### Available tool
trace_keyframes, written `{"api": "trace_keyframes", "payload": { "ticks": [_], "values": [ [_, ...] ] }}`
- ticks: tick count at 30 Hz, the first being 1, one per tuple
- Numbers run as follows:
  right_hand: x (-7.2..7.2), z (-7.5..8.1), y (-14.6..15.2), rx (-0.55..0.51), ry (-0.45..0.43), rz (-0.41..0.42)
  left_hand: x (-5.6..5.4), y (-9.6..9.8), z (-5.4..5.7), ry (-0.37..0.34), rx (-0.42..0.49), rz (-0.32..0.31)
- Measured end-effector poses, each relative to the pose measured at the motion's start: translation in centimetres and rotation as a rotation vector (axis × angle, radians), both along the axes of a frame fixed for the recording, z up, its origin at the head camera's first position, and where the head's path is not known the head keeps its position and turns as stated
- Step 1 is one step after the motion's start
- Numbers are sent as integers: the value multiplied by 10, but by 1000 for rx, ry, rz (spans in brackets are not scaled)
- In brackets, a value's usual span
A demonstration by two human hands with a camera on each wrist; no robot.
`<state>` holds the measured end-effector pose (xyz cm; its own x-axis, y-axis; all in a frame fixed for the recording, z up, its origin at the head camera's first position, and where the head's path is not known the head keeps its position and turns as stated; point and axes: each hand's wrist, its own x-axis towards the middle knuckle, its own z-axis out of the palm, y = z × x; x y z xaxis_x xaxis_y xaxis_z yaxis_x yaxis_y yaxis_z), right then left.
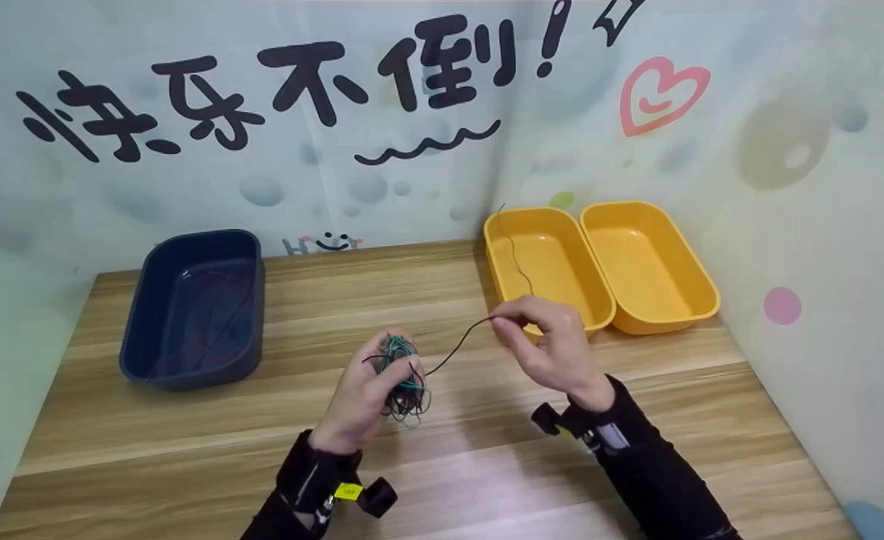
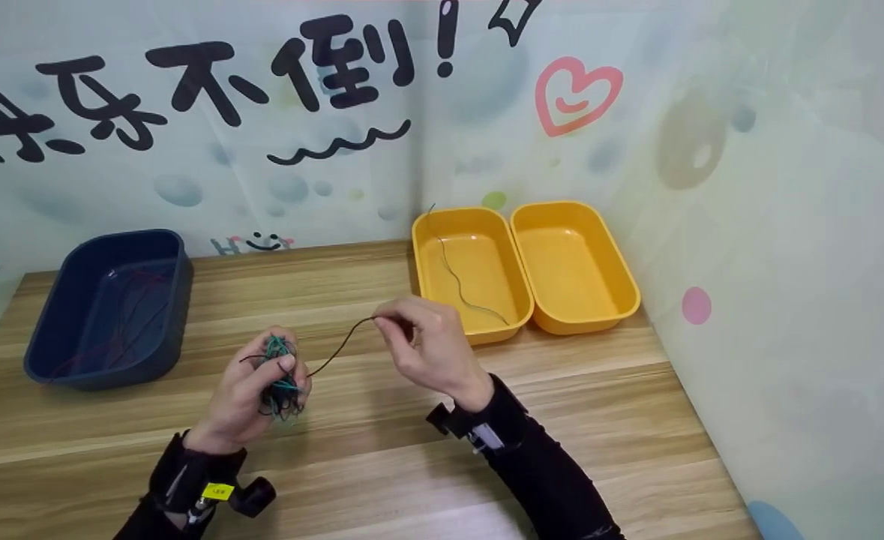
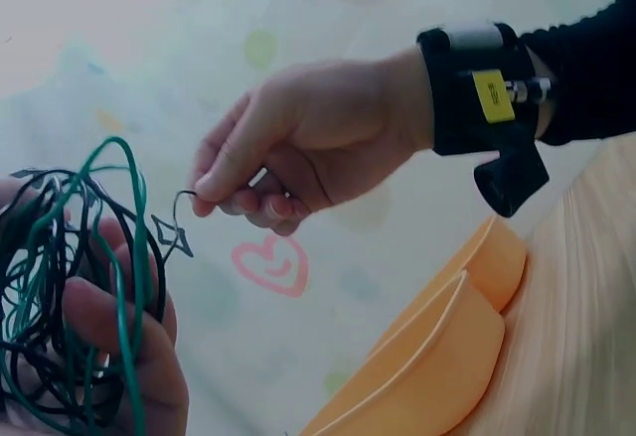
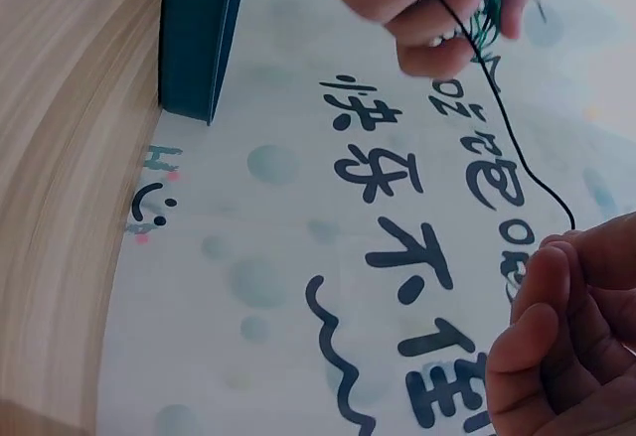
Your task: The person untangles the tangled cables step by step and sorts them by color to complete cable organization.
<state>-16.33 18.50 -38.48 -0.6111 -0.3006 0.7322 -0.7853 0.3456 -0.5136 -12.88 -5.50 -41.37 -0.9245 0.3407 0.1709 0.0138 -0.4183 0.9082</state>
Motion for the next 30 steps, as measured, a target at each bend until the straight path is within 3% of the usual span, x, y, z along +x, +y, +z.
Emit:
{"api": "trace_keyframes", "payload": {
  "ticks": [5, 13, 22, 30],
  "values": [
    [-7, -3, 3, -39, -49, -18, 0, -2, -3, 87, 94, -175],
    [-11, -4, 6, -74, -58, -77, 1, -2, -3, 178, 60, -271],
    [-16, -1, 18, -115, -184, -93, 0, -6, -4, 185, 58, -295],
    [-17, 3, 27, 55, -104, -4, -6, -23, 4, 203, 129, -273]
  ]
}}
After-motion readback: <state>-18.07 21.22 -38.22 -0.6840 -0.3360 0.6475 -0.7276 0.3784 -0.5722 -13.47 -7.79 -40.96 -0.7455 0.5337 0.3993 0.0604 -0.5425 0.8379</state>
